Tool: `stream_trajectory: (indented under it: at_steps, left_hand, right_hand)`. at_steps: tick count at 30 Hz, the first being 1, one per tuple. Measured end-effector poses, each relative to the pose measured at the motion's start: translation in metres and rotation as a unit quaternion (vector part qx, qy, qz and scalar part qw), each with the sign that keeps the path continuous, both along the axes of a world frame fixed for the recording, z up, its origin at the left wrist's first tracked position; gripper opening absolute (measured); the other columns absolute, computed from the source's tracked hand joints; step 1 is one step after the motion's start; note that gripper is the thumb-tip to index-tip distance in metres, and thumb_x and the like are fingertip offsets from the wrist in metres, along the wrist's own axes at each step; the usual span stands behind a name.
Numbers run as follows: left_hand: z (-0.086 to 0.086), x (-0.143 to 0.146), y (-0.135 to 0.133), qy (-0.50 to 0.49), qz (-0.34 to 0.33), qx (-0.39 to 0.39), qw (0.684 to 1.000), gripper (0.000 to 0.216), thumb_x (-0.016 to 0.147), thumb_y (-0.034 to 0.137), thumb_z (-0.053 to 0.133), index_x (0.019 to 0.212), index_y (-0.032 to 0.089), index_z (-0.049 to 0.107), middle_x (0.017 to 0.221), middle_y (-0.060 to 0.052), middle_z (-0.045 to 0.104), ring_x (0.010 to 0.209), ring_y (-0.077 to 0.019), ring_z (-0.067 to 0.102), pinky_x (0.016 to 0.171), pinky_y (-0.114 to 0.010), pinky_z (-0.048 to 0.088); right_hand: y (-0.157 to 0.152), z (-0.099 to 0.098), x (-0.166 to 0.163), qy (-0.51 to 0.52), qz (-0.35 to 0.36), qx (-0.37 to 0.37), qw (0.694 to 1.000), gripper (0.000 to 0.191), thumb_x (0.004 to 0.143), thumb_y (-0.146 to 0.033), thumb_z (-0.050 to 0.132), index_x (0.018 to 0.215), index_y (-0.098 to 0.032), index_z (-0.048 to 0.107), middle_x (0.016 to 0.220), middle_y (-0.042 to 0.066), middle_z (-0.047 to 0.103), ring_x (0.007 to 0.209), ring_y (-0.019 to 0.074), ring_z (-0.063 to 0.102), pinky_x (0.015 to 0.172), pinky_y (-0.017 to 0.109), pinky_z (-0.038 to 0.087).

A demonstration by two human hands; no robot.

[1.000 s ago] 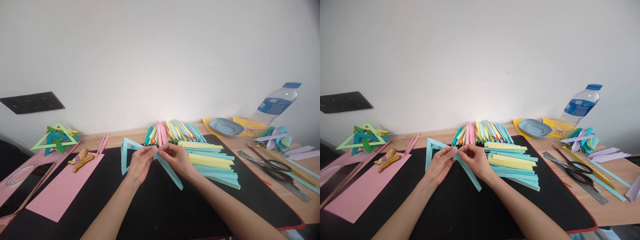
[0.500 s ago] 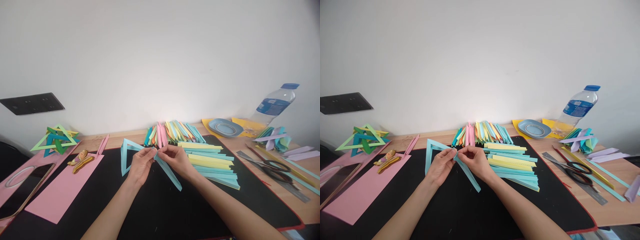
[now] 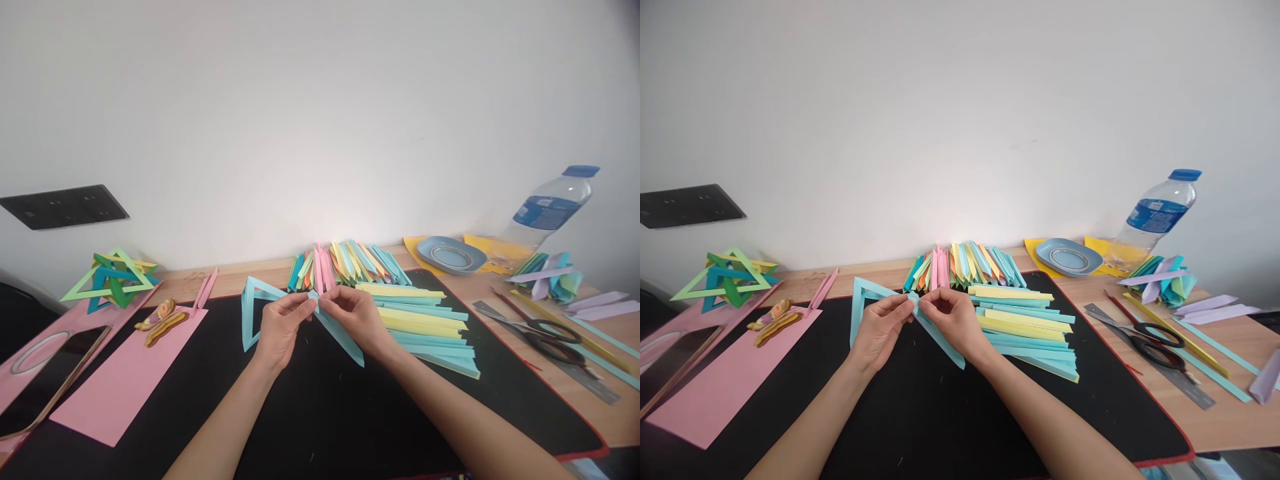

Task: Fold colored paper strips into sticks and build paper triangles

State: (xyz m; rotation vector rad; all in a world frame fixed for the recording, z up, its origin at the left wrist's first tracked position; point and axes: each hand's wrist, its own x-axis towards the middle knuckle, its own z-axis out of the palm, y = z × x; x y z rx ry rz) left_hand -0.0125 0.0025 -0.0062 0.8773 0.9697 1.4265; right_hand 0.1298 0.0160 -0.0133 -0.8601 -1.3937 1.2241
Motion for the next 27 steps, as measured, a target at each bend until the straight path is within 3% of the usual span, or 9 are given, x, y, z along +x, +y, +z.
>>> stream_trajectory:
  at_steps: [7,19,27]
  left_hand:
    - [0.0008,0.0006,-0.0022,0.046,0.018,0.034,0.998,0.014,0.057,0.023,0.082,0.065,0.016,0.073,0.059,0.001,0.063,0.055,-0.0069,0.051,0.058,-0.022,0.042]
    - [0.0017,-0.0031,-0.0011,0.004,-0.033,0.001,0.999,0.015,0.057,0.024,0.082,0.064,0.015,0.073,0.062,-0.001,0.064,0.060,-0.0089,0.052,0.058,-0.022,0.043]
    - [0.0026,-0.0043,0.0003,0.033,-0.023,0.028,0.999,0.015,0.056,0.025,0.082,0.061,0.015,0.073,0.059,0.000,0.062,0.056,-0.0083,0.050,0.057,-0.023,0.040]
  right_hand:
    - [0.0004,-0.0005,0.0004,-0.017,0.007,0.021,1.000,0.020,0.076,-0.035,0.063,0.070,-0.016,0.062,0.067,0.001,0.061,0.065,0.0137,0.055,0.061,0.025,0.045]
    - [0.0005,0.0034,0.0031,-0.030,0.021,0.024,0.999,0.021,0.075,-0.036,0.064,0.071,-0.016,0.062,0.067,0.001,0.060,0.064,0.0131,0.053,0.061,0.025,0.043]
    - [0.0017,0.0030,0.0037,-0.020,0.038,0.016,0.999,0.022,0.072,-0.038,0.068,0.071,-0.016,0.063,0.070,0.001,0.062,0.066,0.0140,0.056,0.063,0.026,0.045]
